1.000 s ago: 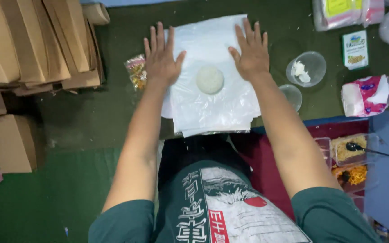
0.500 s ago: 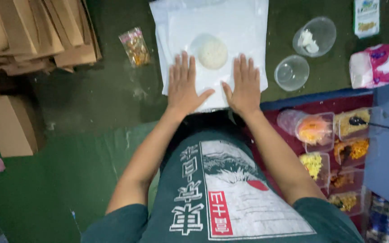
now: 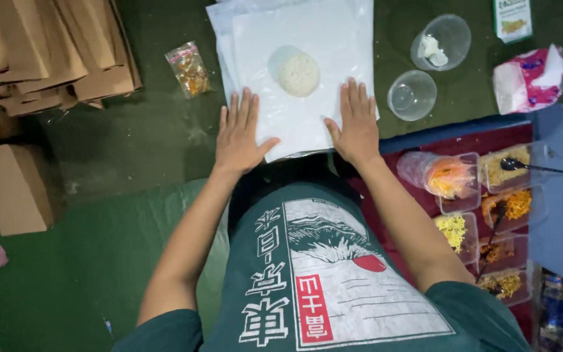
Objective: Prepare and package food items into containers and boxes
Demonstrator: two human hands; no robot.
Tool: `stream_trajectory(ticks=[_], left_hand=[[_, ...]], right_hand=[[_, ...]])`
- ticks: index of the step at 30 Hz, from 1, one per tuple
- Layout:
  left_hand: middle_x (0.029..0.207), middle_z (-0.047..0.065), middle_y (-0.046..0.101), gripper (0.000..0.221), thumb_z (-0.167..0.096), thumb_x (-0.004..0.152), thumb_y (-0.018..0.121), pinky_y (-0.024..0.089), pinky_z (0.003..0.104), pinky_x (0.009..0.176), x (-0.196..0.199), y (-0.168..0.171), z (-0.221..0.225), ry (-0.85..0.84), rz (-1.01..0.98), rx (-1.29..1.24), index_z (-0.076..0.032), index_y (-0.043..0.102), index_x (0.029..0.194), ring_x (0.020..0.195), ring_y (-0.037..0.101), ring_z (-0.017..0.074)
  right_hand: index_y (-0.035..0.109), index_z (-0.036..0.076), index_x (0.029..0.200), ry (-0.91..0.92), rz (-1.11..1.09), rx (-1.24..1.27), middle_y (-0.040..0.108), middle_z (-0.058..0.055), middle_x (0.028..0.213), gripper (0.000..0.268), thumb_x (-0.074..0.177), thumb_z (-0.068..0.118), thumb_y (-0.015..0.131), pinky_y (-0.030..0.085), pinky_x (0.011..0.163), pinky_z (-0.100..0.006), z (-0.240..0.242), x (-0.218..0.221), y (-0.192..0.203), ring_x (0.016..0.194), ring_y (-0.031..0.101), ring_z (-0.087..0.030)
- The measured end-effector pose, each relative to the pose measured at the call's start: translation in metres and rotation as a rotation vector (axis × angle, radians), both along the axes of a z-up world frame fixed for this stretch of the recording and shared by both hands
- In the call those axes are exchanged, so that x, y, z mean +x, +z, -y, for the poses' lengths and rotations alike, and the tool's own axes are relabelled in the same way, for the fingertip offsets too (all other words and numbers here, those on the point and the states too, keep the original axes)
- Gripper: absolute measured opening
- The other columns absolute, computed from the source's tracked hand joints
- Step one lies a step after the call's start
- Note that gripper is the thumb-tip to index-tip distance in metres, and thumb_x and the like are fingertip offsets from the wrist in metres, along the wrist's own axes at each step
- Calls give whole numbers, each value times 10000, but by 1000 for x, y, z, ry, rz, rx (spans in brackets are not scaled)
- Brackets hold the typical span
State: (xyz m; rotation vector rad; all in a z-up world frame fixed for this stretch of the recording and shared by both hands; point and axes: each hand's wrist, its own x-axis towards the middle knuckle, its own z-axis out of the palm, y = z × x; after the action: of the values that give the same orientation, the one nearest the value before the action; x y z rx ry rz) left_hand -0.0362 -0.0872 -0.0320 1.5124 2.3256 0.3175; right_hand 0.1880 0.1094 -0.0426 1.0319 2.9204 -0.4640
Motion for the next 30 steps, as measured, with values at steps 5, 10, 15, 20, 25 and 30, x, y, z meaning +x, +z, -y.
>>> stream_trajectory(ticks=[5,10,15,20,25,30], left_hand=[[1737,171,80,1055,-749,911,520,89,599,1285,-5,-5,7,-6,18,-94,-113,166,1674,1601,59,388],[1745,151,19,1012,-730,940,502,27,601,1284,-3,-5,9,56,37,-103,-158,129,1686,1606,18,373],[1689,290,122,843,-429,974,611,131,672,1231,5,1,-10,128,-57,126,2,292,1625,1562,122,486],[1711,251,80,811,-414,1061,610,170,611,1270,2,-8,-40,144,-22,223,-10,233,1655,1584,95,460],[1704,246,146,923,-536,993,622,155,624,1261,-3,0,-27,42,-65,41,-12,232,1645,1576,131,446],[1696,254,177,851,-415,1015,627,176,599,1259,-7,-16,-4,145,-119,36,13,234,1637,1576,157,428]], right_hand=[[340,-34,1607,-75,-15,32,262,-249,1678,791,1053,483,567,195,1255,-593,-13,25,-1,1555,223,-422],[311,-40,1609,-154,-103,73,277,-272,1657,788,1056,436,609,235,1255,-551,-26,55,-14,1538,264,-436],[357,-45,1590,-175,-320,113,386,-284,1592,624,1077,204,611,295,1239,-514,-27,50,-16,1477,381,-439],[305,-58,1601,-59,-325,-111,290,-319,1630,645,1051,95,603,183,1288,-527,-14,2,-7,1522,276,-460],[271,-1,1637,-28,-22,6,243,-240,1688,825,1049,494,571,157,1270,-576,-19,-8,-1,1557,234,-418],[255,-65,1620,-111,-69,38,200,-287,1676,719,1106,341,553,179,1275,-571,-27,1,-7,1561,184,-438]])
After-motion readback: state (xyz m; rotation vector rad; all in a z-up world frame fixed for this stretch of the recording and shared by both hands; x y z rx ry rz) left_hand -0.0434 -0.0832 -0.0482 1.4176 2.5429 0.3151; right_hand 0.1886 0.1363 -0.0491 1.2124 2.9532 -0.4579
